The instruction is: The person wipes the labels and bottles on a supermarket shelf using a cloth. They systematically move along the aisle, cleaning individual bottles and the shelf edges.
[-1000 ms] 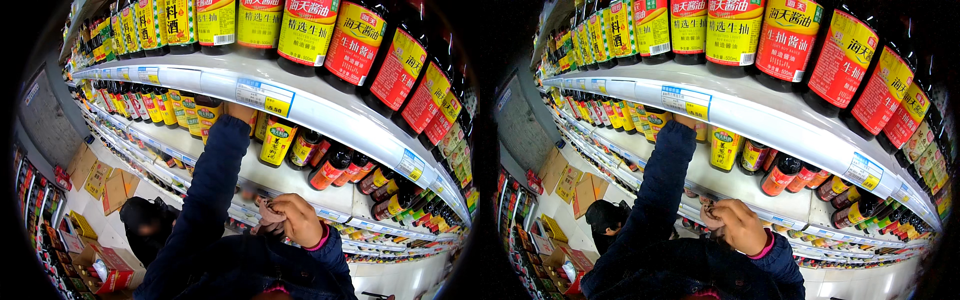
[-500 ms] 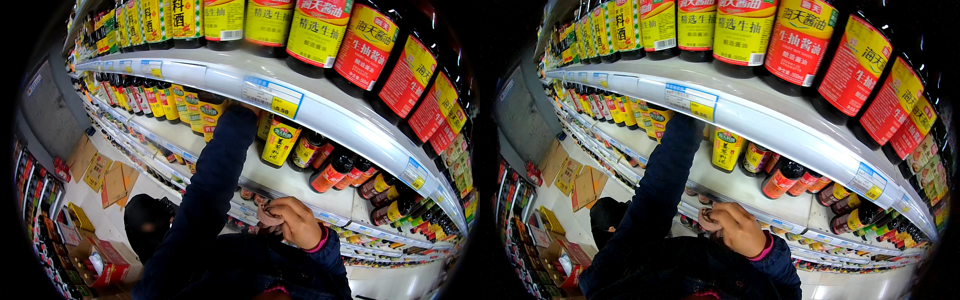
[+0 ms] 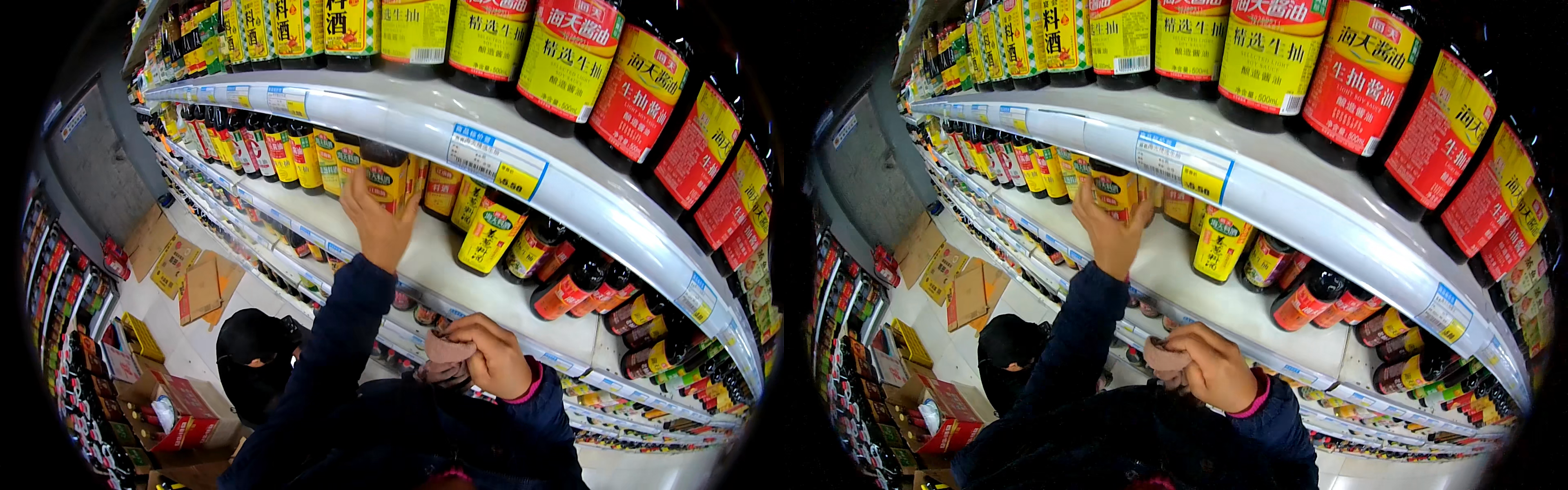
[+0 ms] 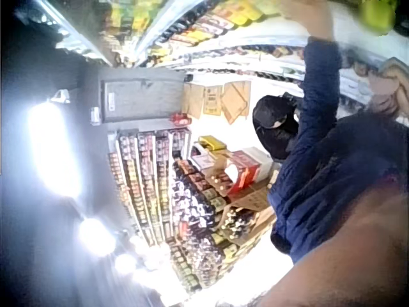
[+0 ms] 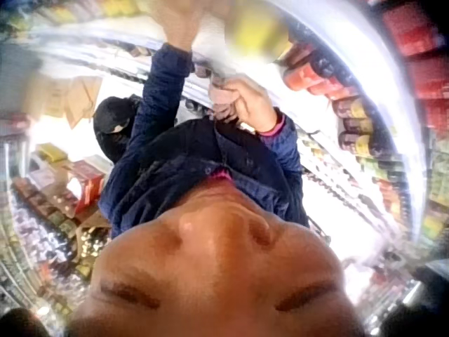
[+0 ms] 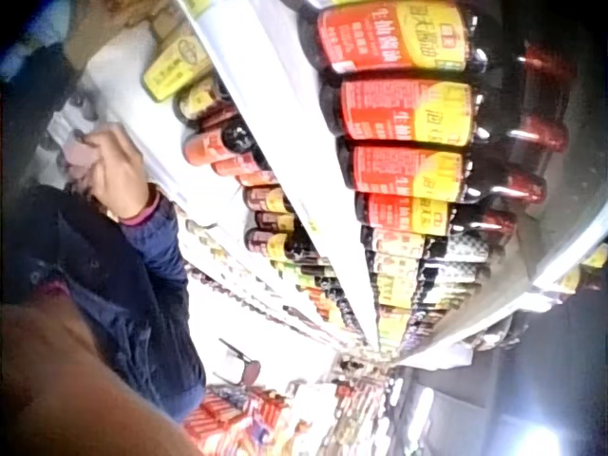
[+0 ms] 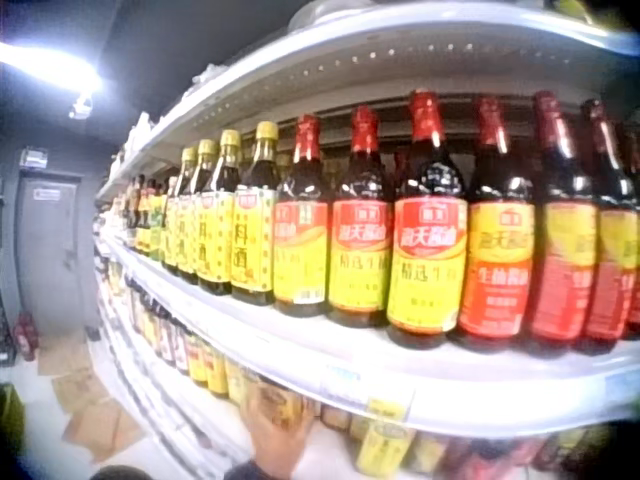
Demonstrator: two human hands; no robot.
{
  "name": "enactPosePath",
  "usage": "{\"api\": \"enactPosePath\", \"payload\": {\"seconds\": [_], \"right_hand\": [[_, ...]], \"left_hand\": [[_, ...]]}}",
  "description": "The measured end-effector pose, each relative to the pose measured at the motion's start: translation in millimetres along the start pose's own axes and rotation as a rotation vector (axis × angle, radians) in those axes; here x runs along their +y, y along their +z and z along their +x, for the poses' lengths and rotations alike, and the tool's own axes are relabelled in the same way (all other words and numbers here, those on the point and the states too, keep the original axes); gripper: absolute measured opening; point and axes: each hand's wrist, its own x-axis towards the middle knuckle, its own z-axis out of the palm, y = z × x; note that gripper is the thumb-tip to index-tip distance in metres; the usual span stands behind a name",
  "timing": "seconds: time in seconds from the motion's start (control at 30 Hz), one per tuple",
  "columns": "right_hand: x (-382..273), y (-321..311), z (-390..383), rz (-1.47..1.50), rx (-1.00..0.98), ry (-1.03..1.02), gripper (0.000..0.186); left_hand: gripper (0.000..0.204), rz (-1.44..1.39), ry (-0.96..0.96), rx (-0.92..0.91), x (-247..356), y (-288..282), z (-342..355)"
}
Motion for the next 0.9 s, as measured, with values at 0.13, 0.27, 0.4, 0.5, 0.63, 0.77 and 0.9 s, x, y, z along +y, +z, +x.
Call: {"api": "enactPosePath", "payload": {"seconds": [0.13, 0.27, 0.4, 0.5, 0.63, 0.77, 0.9], "right_hand": [[-2.0, 9.9, 7.2, 0.060, -0.036, -0.018, 0.033], [0.8, 13.8, 11.1, 0.233, -0.036, 0.125, 0.032], [3.4, 8.1, 28.6, 0.579, 0.061, 0.437, 0.028], [8.5, 10.0, 67.3, 0.158, 0.313, 0.293, 0.029], [36.9, 43.8, 119.9, -0.564, 0.454, 0.008, 0.032], [107.7, 70.5, 146.3, -1.015, 0.005, 0.172, 0.031], [137.2, 79.4, 146.4, -0.859, -0.134, 0.392, 0.041]], "left_hand": [[0.093, 0.008, -0.078, -0.194, -24.5, -3.5, -6.9], [0.087, 0.017, -0.091, -0.255, -33.9, 1.5, -8.8], [0.082, -0.025, -0.059, -0.255, -38.3, -3.6, -6.7], [0.080, -0.075, -0.077, -0.290, -38.2, -18.7, 1.2], [0.078, -0.124, -0.040, -0.332, -45.0, -33.9, 10.7], [0.076, -0.146, -0.025, -0.379, -54.0, -42.0, 20.6], [0.076, -0.160, -0.030, -0.426, -65.0, -53.2, 29.6]]}}
